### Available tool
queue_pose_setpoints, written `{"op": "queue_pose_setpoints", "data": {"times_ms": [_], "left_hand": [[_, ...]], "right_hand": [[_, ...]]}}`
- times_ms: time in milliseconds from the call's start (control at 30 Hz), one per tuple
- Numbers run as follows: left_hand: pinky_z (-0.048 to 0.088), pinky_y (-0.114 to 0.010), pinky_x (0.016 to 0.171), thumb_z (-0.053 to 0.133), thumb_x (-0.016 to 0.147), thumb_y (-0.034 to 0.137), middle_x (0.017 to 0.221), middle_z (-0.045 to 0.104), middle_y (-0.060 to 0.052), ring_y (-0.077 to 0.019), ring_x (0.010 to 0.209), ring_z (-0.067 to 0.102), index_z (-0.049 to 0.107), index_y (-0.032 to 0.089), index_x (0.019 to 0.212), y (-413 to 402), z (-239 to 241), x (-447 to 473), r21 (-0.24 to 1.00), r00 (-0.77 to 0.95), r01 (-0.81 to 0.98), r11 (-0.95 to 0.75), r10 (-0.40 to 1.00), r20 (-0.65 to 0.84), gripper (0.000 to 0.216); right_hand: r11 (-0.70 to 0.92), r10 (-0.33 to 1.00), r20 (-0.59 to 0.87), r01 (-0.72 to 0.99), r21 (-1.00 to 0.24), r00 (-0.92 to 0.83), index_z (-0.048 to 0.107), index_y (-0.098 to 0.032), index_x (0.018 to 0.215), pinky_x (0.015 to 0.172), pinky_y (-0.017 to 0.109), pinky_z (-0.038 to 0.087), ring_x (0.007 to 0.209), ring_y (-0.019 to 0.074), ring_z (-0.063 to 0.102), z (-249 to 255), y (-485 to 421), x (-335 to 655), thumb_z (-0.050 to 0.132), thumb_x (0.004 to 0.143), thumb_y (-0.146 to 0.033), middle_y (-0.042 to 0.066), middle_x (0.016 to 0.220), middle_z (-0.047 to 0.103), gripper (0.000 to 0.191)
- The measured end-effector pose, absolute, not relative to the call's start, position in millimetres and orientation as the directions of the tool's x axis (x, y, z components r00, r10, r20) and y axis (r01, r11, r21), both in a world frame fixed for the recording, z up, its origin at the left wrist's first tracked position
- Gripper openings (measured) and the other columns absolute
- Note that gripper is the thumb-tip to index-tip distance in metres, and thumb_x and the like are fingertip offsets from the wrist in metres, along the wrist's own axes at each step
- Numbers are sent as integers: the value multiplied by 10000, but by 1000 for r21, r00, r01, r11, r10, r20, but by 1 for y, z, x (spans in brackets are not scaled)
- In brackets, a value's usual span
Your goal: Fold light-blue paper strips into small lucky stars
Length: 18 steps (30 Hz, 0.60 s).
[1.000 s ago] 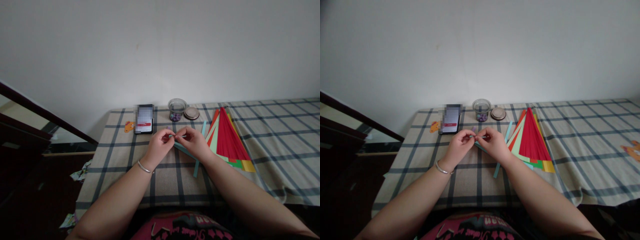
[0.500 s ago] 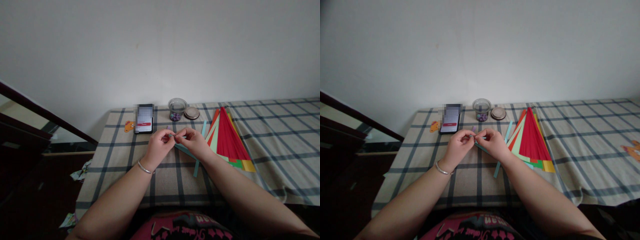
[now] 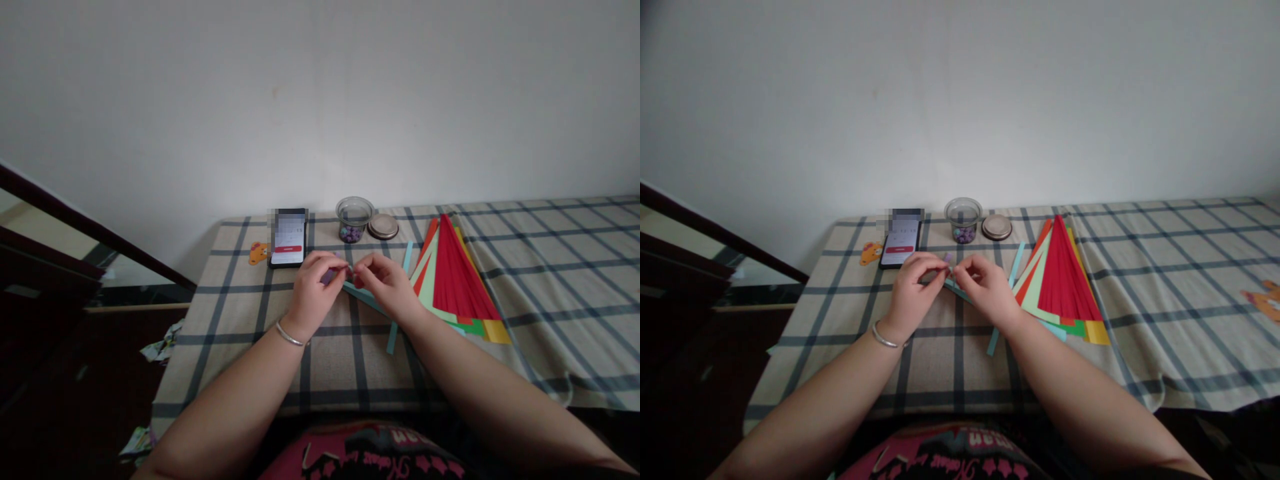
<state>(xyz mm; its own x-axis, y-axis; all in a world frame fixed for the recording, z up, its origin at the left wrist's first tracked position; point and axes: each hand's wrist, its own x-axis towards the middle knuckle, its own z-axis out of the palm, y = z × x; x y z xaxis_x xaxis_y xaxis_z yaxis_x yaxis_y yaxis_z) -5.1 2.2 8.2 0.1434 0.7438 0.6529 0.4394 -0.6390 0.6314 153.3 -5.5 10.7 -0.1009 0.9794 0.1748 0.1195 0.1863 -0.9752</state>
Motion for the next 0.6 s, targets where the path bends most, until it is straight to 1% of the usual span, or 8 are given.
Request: {"op": "queue_pose_setpoints", "data": {"times_ms": [33,100,167,267,367,467,600], "left_hand": [[532,-309,796,613,820,110,859,626,-36,-149,846,620,650,184,844,2,9,-5,616,161,441,-653,733,661,87],[532,-299,777,607,834,125,840,623,-33,-146,834,620,645,184,838,1,10,-5,580,193,444,-683,706,682,71],[533,-292,767,608,837,128,829,621,-33,-146,833,622,644,182,832,0,12,-6,547,211,452,-704,681,701,66],[538,-284,757,619,830,119,836,627,-38,-143,827,626,651,177,839,0,12,-6,511,211,463,-724,650,730,67],[547,-290,771,620,836,127,853,654,-50,-148,846,640,663,173,846,2,11,-6,501,223,447,-741,635,740,64],[554,-310,806,609,851,143,877,692,-55,-158,885,659,673,178,858,2,9,-5,545,222,416,-728,663,715,74],[552,-336,840,603,861,175,898,719,-51,-167,894,672,675,188,861,1,6,-4,639,191,389,-663,737,648,73]], "right_hand": [[100,988,96,29,-995,-117,570,-208,731,576,277,499,577,132,582,11,-5,152,595,779,-602,0,654,624,397],[-56,983,-38,-97,-994,-181,571,-200,716,548,271,498,534,122,580,12,-2,151,647,687,-666,-5,638,635,473],[-157,967,-117,-171,-973,-226,587,-187,705,545,263,501,522,113,585,12,-1,150,721,612,-649,-4,640,650,490],[-236,951,-168,-257,-937,-258,602,-176,682,573,257,511,526,98,593,11,0,151,793,580,-562,-13,634,657,442],[-260,949,-183,-313,-914,-256,615,-176,657,616,252,520,555,92,605,9,1,153,831,568,-486,-28,610,651,389],[-241,959,-171,-332,-912,-228,624,-179,643,664,259,524,584,94,613,7,2,153,848,543,-464,-29,610,656,377],[-140,983,-102,-263,-955,-152,615,-187,638,696,289,524,608,112,608,5,3,154,832,565,-466,-26,638,650,361]]}}
